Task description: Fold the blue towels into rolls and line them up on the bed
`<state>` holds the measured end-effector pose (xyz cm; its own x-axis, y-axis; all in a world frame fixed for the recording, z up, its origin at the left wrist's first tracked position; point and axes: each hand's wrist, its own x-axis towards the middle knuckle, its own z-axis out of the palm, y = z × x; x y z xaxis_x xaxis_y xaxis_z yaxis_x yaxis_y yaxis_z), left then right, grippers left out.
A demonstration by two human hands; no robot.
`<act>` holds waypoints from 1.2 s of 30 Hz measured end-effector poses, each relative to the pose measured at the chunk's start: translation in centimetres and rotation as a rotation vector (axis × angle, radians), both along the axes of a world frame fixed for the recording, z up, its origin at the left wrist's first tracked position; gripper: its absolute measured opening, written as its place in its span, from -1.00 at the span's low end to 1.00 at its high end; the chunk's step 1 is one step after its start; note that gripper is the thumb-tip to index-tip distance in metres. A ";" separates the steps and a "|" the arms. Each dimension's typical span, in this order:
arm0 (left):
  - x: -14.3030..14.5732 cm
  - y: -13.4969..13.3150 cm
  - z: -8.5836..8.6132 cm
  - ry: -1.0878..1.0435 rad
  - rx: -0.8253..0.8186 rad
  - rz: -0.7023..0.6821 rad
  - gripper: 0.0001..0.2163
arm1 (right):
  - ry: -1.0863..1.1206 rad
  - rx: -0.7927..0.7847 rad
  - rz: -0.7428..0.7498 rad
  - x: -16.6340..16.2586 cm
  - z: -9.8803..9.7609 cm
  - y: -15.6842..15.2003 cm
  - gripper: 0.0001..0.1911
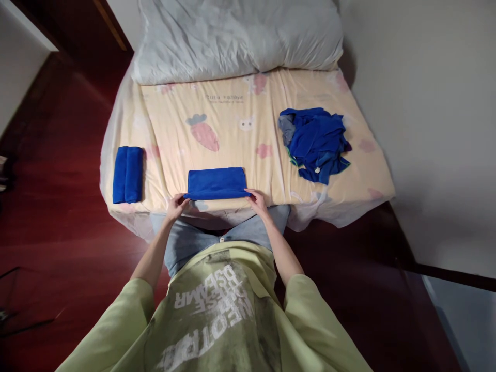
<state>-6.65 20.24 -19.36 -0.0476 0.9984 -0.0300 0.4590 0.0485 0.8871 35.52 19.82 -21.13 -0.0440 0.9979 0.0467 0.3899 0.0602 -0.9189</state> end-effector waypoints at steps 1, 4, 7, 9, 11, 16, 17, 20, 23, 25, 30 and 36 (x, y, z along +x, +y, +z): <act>0.0 0.0 0.0 0.004 -0.006 0.006 -0.52 | 0.000 -0.015 0.004 -0.1 0.0 0.0 -0.54; 0.1 0.0 -0.1 0.024 -0.024 0.033 -0.51 | -0.025 -0.068 -0.026 -0.4 0.0 -0.1 -0.49; 0.1 0.0 -0.3 0.044 -0.029 0.045 -0.50 | -0.073 -0.081 -0.065 -0.7 0.2 0.0 -0.46; 0.3 0.0 -0.5 0.056 -0.026 0.058 -0.49 | -0.095 -0.079 -0.072 -0.9 0.3 0.0 -0.43; 0.4 0.0 -0.7 0.064 -0.015 0.073 -0.49 | -0.101 -0.075 -0.076 -1.0 0.6 0.0 -0.41; 0.5 0.1 -0.8 0.078 -0.019 0.082 -0.53 | -0.114 -0.055 -0.100 -1.1 1.1 0.0 -0.37; 0.5 0.1 -0.8 0.079 -0.026 0.082 -0.53 | -0.111 -0.048 -0.101 -1.1 1.1 0.0 -0.37; 0.6 0.0 -0.7 0.099 -0.037 0.099 -0.59 | -0.099 -0.042 -0.111 -1.3 1.2 -0.1 -0.38; 0.7 -0.1 -0.7 0.130 -0.030 0.112 -0.66 | -0.087 -0.045 -0.118 -1.5 1.1 0.0 -0.39; 0.9 -0.1 -0.7 0.151 -0.021 0.116 -0.69 | -0.082 -0.039 -0.125 -1.6 0.9 0.0 -0.40; 1.2 0.1 -0.9 0.159 -0.005 0.166 -0.68 | -0.114 -0.030 -0.157 -1.6 0.4 0.2 -0.42; 1.5 0.3 -0.7 0.045 -0.019 0.181 -0.62 | -0.137 -0.048 -0.174 -1.4 0.3 0.3 -0.42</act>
<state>-5.12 20.51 -20.02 -0.2278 0.9728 -0.0427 0.4807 0.1505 0.8639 34.12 20.11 -20.80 0.1268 0.9919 0.0043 0.5123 -0.0617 -0.8566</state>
